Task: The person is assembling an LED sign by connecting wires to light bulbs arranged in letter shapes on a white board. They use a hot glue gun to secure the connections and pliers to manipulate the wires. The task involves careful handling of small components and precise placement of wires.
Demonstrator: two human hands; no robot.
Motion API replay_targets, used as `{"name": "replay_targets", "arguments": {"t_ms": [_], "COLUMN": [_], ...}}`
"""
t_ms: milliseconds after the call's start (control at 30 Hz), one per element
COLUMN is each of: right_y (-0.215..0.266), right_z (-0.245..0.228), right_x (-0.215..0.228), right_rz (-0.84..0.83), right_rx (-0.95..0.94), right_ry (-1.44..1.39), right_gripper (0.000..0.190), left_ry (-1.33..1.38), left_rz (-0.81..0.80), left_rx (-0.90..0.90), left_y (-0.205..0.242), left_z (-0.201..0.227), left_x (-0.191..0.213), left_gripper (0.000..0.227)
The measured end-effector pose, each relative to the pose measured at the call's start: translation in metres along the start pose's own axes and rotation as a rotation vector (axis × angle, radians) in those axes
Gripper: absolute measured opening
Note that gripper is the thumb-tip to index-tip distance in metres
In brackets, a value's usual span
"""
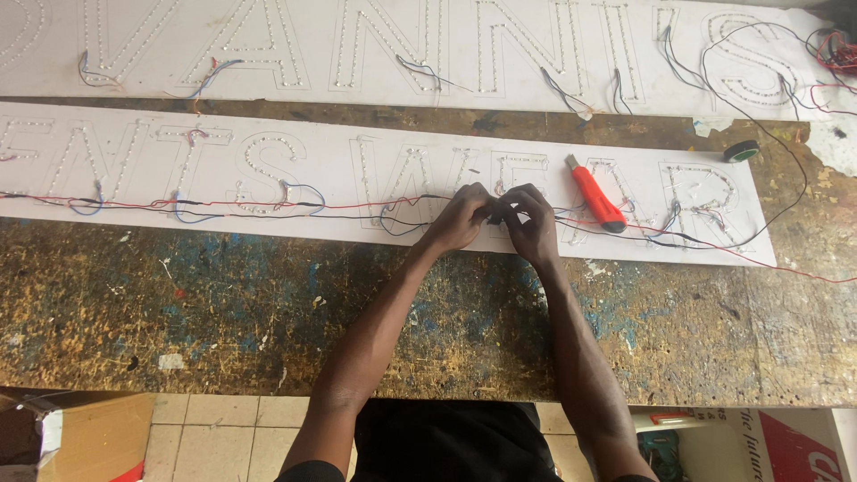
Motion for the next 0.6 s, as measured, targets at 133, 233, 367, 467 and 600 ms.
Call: {"name": "replay_targets", "arguments": {"t_ms": [133, 233, 367, 467, 600], "right_y": [-0.005, -0.005, -0.001, -0.001, -0.004], "right_z": [-0.021, -0.012, 0.003, 0.02, -0.007], "right_x": [0.003, 0.001, 0.0, -0.001, -0.004], "right_rz": [-0.02, -0.081, -0.043, 0.052, 0.14], "right_rx": [-0.086, -0.041, -0.074, -0.148, -0.285], "right_ry": [-0.17, -0.088, -0.127, -0.131, 0.111], "right_gripper": [0.025, 0.02, 0.023, 0.022, 0.019], "left_ry": [-0.011, -0.039, -0.036, -0.063, -0.163], "left_rz": [0.011, -0.015, 0.005, 0.031, 0.044], "left_rx": [0.007, -0.003, -0.001, -0.011, -0.064], "left_y": [-0.002, -0.001, 0.002, 0.003, 0.006], "left_z": [0.011, 0.02, 0.016, 0.019, -0.005], "left_x": [0.004, 0.008, 0.004, 0.002, -0.013], "left_gripper": [0.018, 0.02, 0.016, 0.017, 0.021]}}
Point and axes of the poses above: each hand's wrist, its own y-axis away from the middle knuckle, its own x-axis out of the back of the hand, z = x × y, the point moved 4 cm from there along -y, towards the middle knuckle, and after that the axes turned 7 degrees about -x, right-handed, at the moved point
